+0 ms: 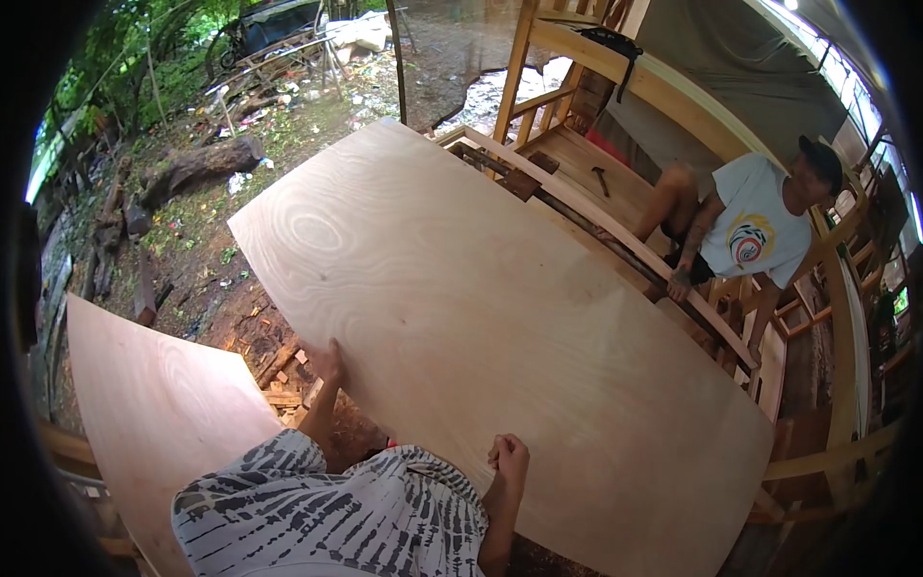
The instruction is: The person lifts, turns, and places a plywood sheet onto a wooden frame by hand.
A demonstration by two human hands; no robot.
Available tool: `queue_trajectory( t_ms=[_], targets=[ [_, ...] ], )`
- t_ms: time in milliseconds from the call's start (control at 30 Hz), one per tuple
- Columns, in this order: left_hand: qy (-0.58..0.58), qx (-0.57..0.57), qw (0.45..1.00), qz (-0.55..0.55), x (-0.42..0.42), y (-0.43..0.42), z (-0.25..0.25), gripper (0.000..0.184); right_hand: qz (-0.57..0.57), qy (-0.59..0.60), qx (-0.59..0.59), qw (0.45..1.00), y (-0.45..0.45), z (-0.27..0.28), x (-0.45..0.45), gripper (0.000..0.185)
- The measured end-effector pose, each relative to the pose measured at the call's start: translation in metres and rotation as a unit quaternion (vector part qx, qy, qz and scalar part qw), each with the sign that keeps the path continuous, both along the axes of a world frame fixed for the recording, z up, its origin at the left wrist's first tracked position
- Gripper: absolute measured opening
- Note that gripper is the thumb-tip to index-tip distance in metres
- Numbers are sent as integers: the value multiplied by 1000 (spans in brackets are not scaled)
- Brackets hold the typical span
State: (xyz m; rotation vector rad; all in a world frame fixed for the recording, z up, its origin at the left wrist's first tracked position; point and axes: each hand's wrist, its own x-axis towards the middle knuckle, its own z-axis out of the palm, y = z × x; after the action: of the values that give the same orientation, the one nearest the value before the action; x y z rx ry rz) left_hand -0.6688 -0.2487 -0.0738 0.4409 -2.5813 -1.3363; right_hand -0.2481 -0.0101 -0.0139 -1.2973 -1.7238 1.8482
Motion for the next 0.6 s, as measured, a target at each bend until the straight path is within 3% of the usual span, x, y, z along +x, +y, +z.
queue_trajectory(
  t_ms=[33,333,567,600],
  targets=[
    [0,1,1000,2,0,1,3,105,-15,41,-54,998,4,-1,1,8],
    [-2,31,1000,4,2,-1,3,102,0,0,9,1000,-7,14,0,22],
    [21,24,999,0,1,-1,-2,103,-29,25,7,999,-4,5,2,18],
    [18,29,999,-1,1,0,-1,104,16,24,-5,1000,-1,2,4,15]
  ],
)
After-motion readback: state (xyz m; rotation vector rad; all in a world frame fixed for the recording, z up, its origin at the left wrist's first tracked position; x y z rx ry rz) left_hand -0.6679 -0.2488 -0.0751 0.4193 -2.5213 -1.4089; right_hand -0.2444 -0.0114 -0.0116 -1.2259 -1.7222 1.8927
